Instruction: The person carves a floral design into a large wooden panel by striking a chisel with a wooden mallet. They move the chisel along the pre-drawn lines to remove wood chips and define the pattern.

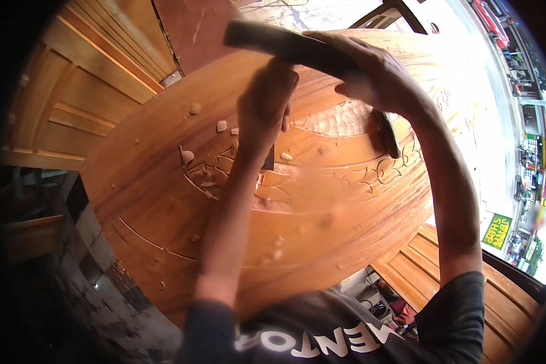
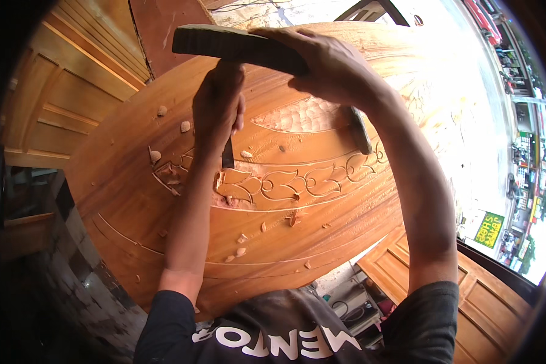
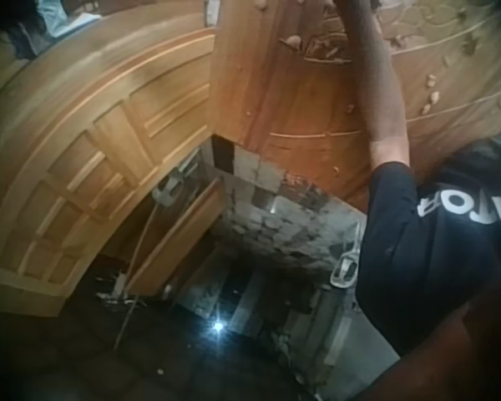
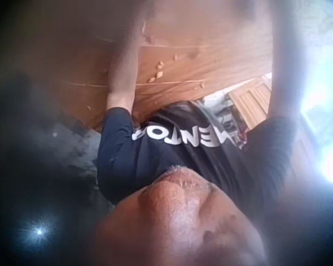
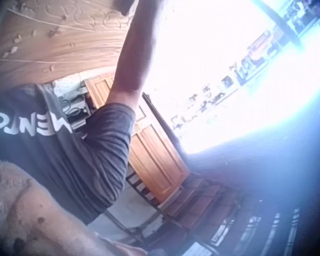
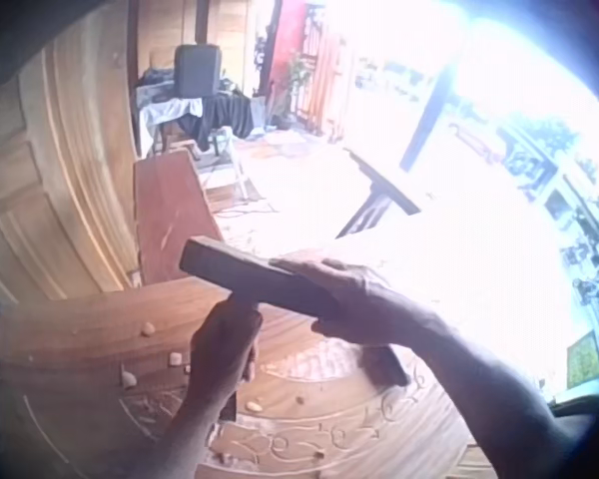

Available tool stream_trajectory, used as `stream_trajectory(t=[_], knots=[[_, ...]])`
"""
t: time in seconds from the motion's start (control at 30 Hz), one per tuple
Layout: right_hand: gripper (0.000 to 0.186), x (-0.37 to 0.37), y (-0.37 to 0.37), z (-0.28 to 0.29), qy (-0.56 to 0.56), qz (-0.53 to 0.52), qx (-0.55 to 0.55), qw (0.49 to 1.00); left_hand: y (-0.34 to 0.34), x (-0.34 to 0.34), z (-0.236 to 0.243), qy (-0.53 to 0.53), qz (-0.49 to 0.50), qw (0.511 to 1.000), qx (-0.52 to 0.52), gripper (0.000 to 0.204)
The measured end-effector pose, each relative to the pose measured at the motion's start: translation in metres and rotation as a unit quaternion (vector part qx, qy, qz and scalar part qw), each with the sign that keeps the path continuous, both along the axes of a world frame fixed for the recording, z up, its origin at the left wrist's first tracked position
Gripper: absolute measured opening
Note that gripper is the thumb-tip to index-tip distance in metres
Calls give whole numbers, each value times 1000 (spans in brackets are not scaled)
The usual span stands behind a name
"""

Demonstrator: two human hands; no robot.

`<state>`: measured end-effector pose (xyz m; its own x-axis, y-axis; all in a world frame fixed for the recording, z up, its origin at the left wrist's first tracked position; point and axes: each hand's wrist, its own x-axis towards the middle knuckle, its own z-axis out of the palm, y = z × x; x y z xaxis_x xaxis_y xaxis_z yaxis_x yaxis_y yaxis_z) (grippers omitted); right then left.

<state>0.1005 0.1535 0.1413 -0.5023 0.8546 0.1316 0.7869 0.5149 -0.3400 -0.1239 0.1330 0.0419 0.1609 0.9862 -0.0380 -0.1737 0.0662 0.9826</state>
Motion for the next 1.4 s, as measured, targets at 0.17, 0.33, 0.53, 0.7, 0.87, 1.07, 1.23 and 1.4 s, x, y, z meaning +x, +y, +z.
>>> stream_trajectory(t=[0.17, 0.33, 0.53, 0.7, 0.87, 1.07, 1.23, 1.4], knots=[[84, 25, -93, -16, 219, -217, -86, 947, -14, -61, 54, -36, -23, 998, 35, 43], [78, 32, -241, -87, 432, -443, -107, 778, -85, -66, 35, 442, -71, 879, 164, 53], [67, -10, -337, -121, 411, -437, 68, 798, -159, -87, 6, 559, -202, 793, 132, 78], [58, -18, -341, -132, 465, -465, 22, 753, -182, -96, 18, 583, -211, 780, 84, 81], [36, -27, -332, -137, 558, -476, 112, 670, -210, -111, 4, 575, -180, 789, 120, 79], [11, -32, -334, -148, 545, -498, 97, 668, -253, -134, 13, 590, -184, 774, 139, 75], [13, -6, -337, -169, 486, -517, 175, 682, -224, -107, 18, 601, -125, 767, 189, 62], [26, -50, -327, -133, 595, -537, 53, 596, -126, -78, -20, 493, -83, 790, 356, 33]])
